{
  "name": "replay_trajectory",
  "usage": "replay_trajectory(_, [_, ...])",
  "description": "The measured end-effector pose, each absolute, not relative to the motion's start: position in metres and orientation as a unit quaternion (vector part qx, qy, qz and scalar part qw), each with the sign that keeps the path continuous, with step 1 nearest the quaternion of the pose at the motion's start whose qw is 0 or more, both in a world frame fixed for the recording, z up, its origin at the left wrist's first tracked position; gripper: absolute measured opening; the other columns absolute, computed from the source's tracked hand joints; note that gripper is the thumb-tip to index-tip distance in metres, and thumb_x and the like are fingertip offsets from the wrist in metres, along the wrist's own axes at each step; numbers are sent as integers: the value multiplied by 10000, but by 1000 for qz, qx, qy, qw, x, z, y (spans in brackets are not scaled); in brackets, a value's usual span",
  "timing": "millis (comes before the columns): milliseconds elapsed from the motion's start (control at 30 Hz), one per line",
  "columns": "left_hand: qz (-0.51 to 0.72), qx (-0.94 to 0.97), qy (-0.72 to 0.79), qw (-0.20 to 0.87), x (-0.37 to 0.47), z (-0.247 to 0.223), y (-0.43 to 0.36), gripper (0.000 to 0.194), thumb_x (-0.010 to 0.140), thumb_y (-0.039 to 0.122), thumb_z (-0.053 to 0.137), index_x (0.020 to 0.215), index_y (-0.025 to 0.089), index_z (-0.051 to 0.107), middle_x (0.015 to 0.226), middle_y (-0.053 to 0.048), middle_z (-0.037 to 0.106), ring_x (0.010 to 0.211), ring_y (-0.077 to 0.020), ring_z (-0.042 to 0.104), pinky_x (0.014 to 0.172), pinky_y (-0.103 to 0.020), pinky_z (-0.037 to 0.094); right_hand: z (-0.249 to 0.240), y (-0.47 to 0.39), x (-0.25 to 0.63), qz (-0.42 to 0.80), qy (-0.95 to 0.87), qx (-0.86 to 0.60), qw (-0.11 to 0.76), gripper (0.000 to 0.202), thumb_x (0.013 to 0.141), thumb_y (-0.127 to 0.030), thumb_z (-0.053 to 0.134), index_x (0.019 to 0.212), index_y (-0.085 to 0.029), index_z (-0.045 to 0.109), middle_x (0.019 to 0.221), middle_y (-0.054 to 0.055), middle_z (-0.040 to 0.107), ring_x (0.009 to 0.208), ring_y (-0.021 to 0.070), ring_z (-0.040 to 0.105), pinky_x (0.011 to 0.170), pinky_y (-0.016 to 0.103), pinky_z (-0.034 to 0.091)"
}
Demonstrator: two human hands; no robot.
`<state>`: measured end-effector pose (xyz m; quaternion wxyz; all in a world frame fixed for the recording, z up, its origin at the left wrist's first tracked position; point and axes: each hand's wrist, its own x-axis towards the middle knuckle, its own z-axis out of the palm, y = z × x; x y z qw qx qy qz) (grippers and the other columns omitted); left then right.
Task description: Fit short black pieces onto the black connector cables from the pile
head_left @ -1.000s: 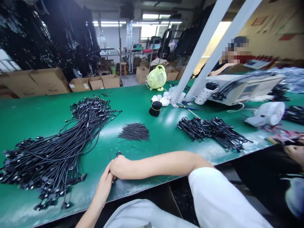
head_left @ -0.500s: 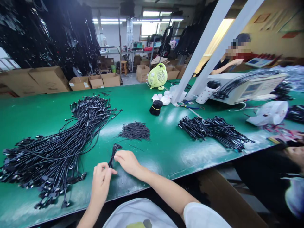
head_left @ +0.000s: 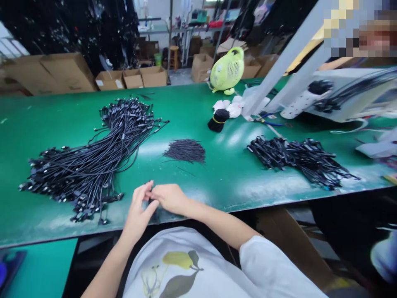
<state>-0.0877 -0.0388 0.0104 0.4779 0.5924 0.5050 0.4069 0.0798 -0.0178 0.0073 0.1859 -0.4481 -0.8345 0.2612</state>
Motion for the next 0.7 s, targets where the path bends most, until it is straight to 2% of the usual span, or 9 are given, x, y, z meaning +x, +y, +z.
replay_trajectory(33, [424,580,524,457,-81,5,-43,657,739,462,730,1327,227,553,1350,-103,485,1241,-259,477,1061,-362,377,7,-17,82,245,-831,-457,200,219,964,-252,470,936,-192,679,956,43,705,856,159,626,688,237,385])
replay_trajectory(100, [430,551,534,477,-71,-5,-49,684,810,487,648,1406,214,450,1456,-117,398,1336,-262,408,1121,-384,320,6,-18,82,230,-816,-473,239,217,954,-227,457,893,-180,660,917,56,687,836,159,605,715,243,393])
replay_trajectory(200, [406,543,500,539,-64,-13,-54,530,934,497,450,1364,188,486,1426,-124,479,1352,-248,408,1147,-398,285,2,-25,76,291,-760,-470,342,252,955,-258,417,834,-189,627,898,54,658,830,155,577,751,251,398])
replay_trajectory(267, [419,544,478,548,-63,-13,-55,505,942,501,439,1329,186,521,1393,-119,526,1332,-244,434,1149,-393,280,-2,-29,72,401,-688,-459,394,298,943,-344,428,742,-189,583,775,32,612,728,145,541,680,247,392])
replay_trajectory(367, [453,507,448,580,-65,-9,-54,472,920,506,495,1242,176,596,1320,-122,590,1252,-246,513,1107,-379,338,-6,-29,77,617,-583,-408,337,423,898,-511,453,624,-192,498,506,-46,375,474,104,331,478,229,269])
replay_trajectory(433, [463,455,431,627,-67,-8,-52,468,900,514,531,1197,163,619,1219,-132,643,1120,-239,598,982,-360,452,-5,-26,88,675,-563,-388,277,465,880,-567,466,617,-186,511,472,-64,320,435,89,262,443,227,228])
replay_trajectory(533, [452,396,428,675,-68,-7,-49,487,864,502,596,1207,157,591,969,-93,688,731,-147,653,631,-243,501,4,-21,105,578,-568,-449,377,358,836,-537,590,860,-181,609,713,0,561,600,115,494,562,236,395])
replay_trajectory(600, [429,388,423,698,-62,-9,-50,476,851,473,628,1204,156,583,765,-17,640,491,-63,530,460,-176,383,10,-20,107,525,-562,-446,458,416,803,-503,658,1090,-214,573,1015,52,617,849,159,595,739,272,469])
replay_trajectory(700, [390,392,406,727,-43,-15,-56,427,849,438,647,1166,156,594,543,94,432,342,-2,267,370,-155,202,19,-20,95,551,-581,-349,486,483,832,-472,638,1229,-239,495,1217,91,582,1069,195,598,948,339,447])
